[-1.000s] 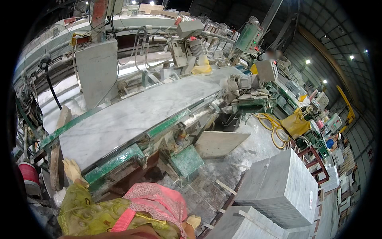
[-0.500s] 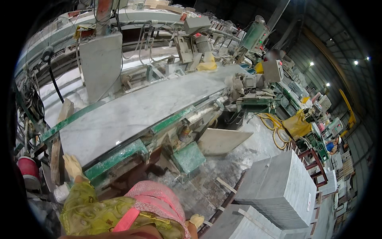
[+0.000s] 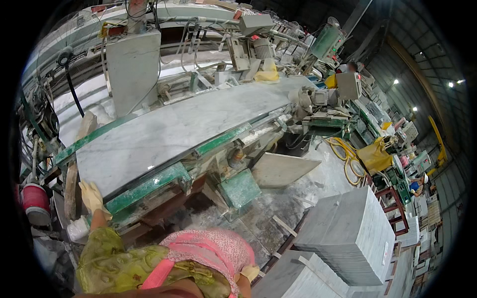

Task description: The person repeatedly picks up large white rectangular panels from a conveyor and stacks them on a growing pile. The person wears gloves and handles each panel by hand, placing it carefully on top of the previous one.

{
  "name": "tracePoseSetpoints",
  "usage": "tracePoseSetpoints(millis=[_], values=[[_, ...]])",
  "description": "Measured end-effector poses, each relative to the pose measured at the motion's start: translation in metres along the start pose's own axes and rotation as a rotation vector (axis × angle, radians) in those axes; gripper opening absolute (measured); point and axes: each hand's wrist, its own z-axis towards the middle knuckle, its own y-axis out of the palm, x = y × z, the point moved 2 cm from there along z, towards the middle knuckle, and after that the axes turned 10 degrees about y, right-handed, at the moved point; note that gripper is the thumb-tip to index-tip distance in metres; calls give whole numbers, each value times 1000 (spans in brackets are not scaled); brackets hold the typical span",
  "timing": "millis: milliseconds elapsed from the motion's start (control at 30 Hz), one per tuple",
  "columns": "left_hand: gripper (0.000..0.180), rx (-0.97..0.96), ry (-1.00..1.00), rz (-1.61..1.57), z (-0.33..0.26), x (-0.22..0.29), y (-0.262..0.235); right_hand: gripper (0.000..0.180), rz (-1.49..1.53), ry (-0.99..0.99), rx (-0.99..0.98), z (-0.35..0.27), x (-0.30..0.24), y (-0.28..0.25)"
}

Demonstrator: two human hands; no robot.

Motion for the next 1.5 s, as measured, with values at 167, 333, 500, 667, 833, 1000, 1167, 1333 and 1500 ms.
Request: tracePoseSetpoints(millis=[167, 333, 500, 667, 833, 1000, 1167, 1333, 1500], values=[[49, -18, -36, 17, 0, 2, -7, 24, 2, -71, -9, 2, -4, -1], [50, -41, -47, -16, -1, -3, -2, 20, 21, -93, 52, -5, -11, 3], [50, 24, 11, -4, -5, -21, 16, 17, -23, -193, -42, -12, -31, 42], [51, -118, -36, -40, 3, -23, 2, 17, 90, -188, -286, -53, -93, 36], [57, -258, -161, -245, 25, -41, 1, 15, 296, -135, -368, -52, -109, 69], [61, -187, -346, -423, 40, -78, 47, 14, 258, -124, -383, -64, -144, 57], [68, -428, -472, -519, 64, -58, 37, 16, 289, -195, -198, -44, -161, 48], [77, -277, -453, -494, 53, -79, 55, 25, 300, -266, -371, -30, -200, 55], [78, -331, -347, -391, 46, -92, 59, 18, 600, -342, -343, -75, -256, 78]])
